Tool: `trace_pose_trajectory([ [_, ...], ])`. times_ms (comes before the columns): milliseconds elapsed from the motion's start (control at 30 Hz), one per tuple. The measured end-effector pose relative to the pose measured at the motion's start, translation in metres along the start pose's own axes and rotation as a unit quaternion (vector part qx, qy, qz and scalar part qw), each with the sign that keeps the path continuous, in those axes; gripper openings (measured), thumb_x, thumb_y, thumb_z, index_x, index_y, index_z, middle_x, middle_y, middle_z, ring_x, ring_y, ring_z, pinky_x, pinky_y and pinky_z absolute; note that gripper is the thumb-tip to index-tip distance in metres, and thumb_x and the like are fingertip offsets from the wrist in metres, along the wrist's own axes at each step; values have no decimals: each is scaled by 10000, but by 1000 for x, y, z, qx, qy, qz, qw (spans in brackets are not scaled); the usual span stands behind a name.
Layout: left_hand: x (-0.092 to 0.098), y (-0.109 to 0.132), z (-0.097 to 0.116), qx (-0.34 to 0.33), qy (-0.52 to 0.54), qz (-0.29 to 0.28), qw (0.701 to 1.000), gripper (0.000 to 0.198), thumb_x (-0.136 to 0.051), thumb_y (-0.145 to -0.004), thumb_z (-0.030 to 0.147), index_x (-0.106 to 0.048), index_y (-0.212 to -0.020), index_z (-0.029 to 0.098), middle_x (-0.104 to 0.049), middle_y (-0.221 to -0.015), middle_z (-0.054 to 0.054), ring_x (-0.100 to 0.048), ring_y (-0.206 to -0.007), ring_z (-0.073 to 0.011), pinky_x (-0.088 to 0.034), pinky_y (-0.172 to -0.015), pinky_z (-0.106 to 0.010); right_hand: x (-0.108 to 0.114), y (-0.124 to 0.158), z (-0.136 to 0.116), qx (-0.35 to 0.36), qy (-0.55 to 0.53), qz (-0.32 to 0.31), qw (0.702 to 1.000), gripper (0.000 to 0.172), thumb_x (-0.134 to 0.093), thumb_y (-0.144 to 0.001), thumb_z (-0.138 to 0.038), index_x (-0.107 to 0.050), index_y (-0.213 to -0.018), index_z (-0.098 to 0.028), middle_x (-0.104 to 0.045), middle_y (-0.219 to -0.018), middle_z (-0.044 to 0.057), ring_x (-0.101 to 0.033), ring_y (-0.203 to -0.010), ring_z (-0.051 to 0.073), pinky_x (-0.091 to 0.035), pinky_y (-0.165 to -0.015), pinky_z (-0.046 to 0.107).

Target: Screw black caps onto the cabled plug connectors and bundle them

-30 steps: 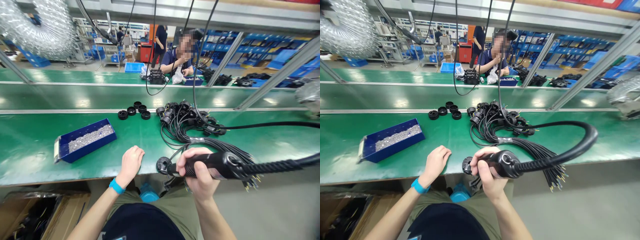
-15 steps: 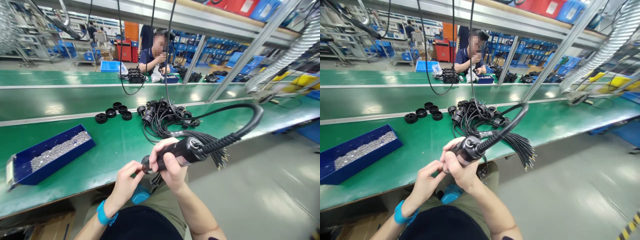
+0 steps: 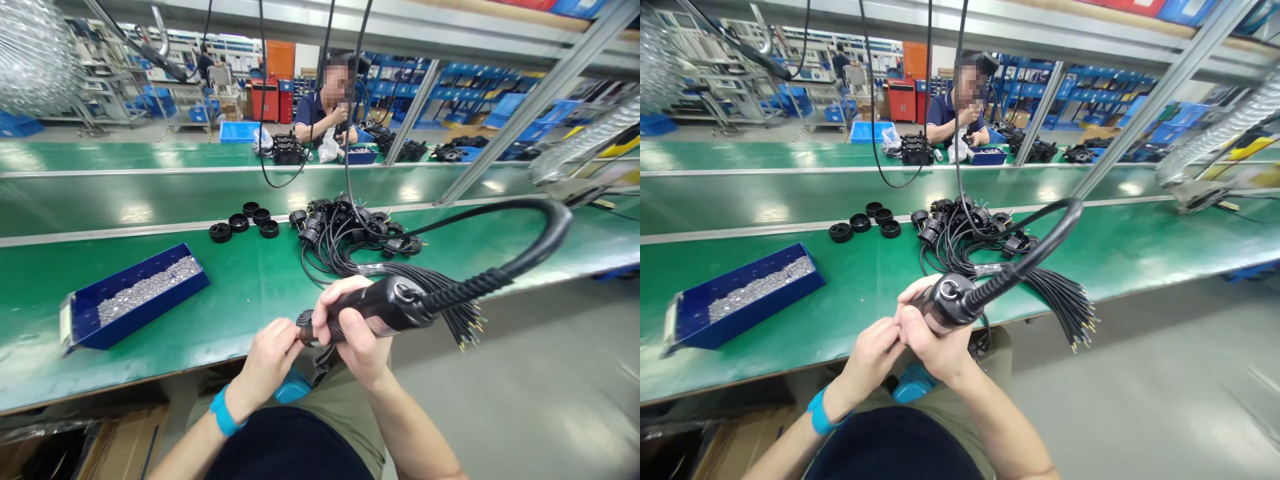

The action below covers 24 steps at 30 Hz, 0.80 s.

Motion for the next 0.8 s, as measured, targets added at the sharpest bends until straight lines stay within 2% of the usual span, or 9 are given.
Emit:
trace_pose_trajectory([
  [200, 0, -2, -6, -13, 0, 22, 1000, 246, -591, -977, 178, -543, -735, 177, -565, -709, -19, -503, -680, -155, -391, -634, -275, 3, 0, 7, 10, 28, 1, 1000, 217, -711, -882, -395, -626, -887, -195, -634, -645, -6, -534, -434, 96, -447, -413, 230],
  [367, -4, -4, -7, -25, -11, 37, 999, 222, -603, -962, 166, -567, -743, 172, -605, -719, -37, -524, -687, -166, -409, -635, -285, 5, 2, 12, 24, 70, 11, 997, 187, -717, -857, -384, -662, -877, -206, -640, -683, 23, -611, -578, 149, -475, -466, 254],
  [467, -9, -5, -7, -11, 5, 51, 999, 224, -593, -974, 195, -584, -752, 172, -613, -724, -43, -529, -690, -171, -427, -634, -292, 7, 2, 14, 32, 82, 20, 996, 135, -710, -851, -336, -659, -884, -215, -642, -695, 23, -641, -648, 169, -505, -514, 271],
  [600, -17, -5, -9, 17, 53, 43, 998, 172, -642, -960, 340, -666, -917, 175, -678, -891, -86, -615, -861, -215, -519, -748, -335, 8, 0, 18, 40, 124, 13, 991, 76, -707, -835, -244, -663, -889, -214, -653, -709, 16, -642, -646, 159, -542, -577, 294],
  [800, -24, -1, -15, 31, 73, 30, 996, 303, -708, -906, 428, -688, -1080, 181, -696, -1043, -121, -638, -1045, -270, -559, -891, -419, 6, -3, 24, 34, 150, 5, 988, 65, -699, -826, -199, -655, -873, -208, -648, -681, 7, -665, -665, 171, -575, -630, 324],
])
Point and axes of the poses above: each hand's wrist, its own y-axis away from the middle knuckle, its own x-axis out of the back of the hand, z = x × y, the point moved 2 cm from there along -y, towards the middle knuckle
